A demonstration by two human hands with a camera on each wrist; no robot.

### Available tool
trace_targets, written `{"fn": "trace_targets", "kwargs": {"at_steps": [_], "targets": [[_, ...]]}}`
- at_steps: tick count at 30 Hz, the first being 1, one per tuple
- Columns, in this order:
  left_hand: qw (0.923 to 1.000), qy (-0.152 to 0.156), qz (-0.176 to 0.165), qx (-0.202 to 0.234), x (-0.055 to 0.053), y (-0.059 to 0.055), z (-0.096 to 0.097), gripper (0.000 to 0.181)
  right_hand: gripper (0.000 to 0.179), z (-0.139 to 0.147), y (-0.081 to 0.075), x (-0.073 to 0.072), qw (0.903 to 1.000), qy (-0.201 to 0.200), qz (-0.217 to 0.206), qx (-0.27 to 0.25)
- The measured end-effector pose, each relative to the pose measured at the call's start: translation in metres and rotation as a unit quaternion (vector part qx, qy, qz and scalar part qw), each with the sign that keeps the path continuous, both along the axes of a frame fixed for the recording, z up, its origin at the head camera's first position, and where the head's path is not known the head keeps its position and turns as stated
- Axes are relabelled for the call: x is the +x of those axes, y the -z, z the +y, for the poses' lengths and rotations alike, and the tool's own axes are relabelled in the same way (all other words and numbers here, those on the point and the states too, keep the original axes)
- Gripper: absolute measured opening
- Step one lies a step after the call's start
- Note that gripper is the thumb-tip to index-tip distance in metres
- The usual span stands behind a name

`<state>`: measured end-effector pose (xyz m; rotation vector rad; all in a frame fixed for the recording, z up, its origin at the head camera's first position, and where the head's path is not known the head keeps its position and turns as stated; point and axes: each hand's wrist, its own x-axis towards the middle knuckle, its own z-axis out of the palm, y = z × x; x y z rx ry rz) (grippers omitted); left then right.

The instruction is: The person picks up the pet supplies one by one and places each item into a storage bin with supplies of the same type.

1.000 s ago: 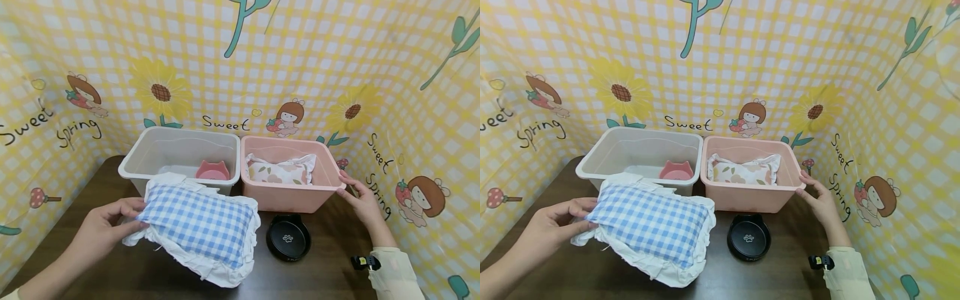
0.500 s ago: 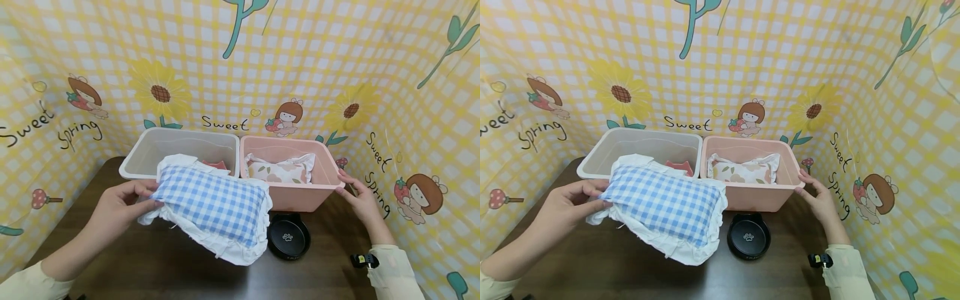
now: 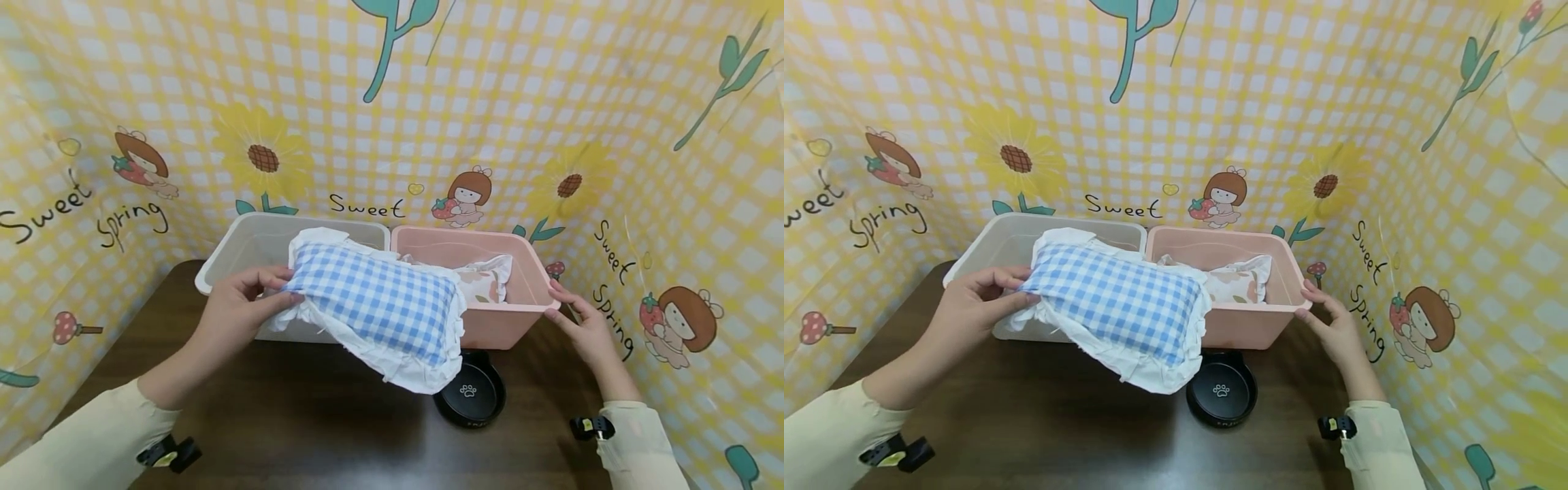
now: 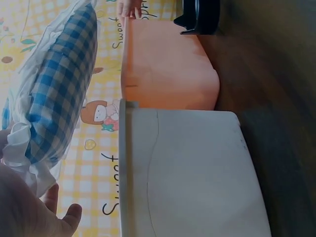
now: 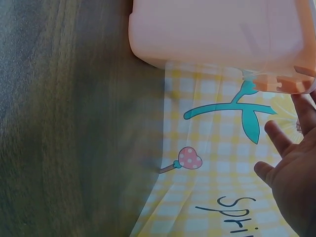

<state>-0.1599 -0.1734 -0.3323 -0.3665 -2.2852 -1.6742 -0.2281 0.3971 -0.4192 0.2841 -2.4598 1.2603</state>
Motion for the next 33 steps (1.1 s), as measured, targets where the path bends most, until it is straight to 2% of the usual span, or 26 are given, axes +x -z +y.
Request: {"fn": "trace_targets", "kwargs": {"at_steps": [6,15,22,28,33], "targets": [[0.9998,-0.001,-0.009,0.018,-0.019,-0.005,0.014,0.025,0.044,0.008,0.006,-0.007,1.0,0.001,0.0,0.007],[0.9991,-0.013,-0.01,0.038,-0.055,-0.008,0.035,0.028,0.045,0.005,0.0,-0.003,0.9999,0.002,-0.015,0.002],[0.9985,-0.008,-0.017,0.051,-0.07,-0.017,0.052,0.025,0.046,0.005,0.0,-0.002,0.9998,0.003,-0.019,0.0],[0.9956,0.017,-0.01,0.091,-0.082,-0.023,0.069,0.022,0.046,0.009,0.004,-0.005,0.9998,0.007,-0.019,-0.003],[0.9922,0.038,-0.011,0.118,-0.087,-0.024,0.082,0.02,0.047,0.007,0.005,-0.005,0.9995,0.005,-0.03,-0.007]]}}
